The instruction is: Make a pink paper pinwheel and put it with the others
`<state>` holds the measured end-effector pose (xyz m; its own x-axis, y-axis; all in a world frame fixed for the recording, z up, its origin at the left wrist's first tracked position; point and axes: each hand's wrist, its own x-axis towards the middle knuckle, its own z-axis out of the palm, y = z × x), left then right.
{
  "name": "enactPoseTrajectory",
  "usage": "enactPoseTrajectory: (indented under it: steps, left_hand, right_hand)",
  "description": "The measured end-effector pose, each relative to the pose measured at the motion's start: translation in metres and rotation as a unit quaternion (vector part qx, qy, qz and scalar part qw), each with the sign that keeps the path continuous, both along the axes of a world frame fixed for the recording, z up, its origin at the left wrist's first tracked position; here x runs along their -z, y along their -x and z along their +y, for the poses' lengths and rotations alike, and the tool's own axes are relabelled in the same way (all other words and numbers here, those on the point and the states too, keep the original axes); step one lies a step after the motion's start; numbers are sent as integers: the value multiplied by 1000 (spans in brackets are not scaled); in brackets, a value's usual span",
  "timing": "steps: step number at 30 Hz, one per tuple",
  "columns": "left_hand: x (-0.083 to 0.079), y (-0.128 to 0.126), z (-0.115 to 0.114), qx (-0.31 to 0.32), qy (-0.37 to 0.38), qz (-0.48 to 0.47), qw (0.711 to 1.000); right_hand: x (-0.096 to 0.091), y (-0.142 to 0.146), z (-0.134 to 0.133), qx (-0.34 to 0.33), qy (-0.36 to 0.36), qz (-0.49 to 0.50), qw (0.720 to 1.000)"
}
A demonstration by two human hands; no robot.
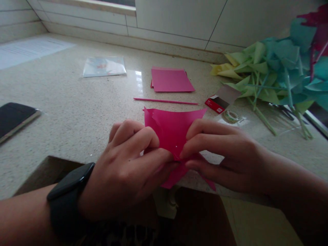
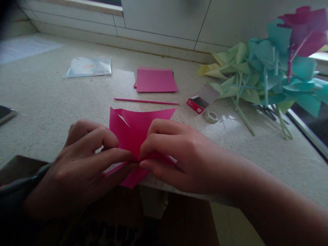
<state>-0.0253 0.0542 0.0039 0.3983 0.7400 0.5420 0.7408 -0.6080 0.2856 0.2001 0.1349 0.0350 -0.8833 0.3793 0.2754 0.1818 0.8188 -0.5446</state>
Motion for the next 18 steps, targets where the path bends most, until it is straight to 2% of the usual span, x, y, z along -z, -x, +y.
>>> enactPoseTrajectory:
  steps: [9,18]
  left_hand:
    - [0,-2,1,-17,-10,-13,1000]
    - [0,-2,-1,-21,25,-25,999]
  right_hand:
    - [1,0,-3,3,0,-4,1000]
    - [3,2,-2,21,-46,2,999]
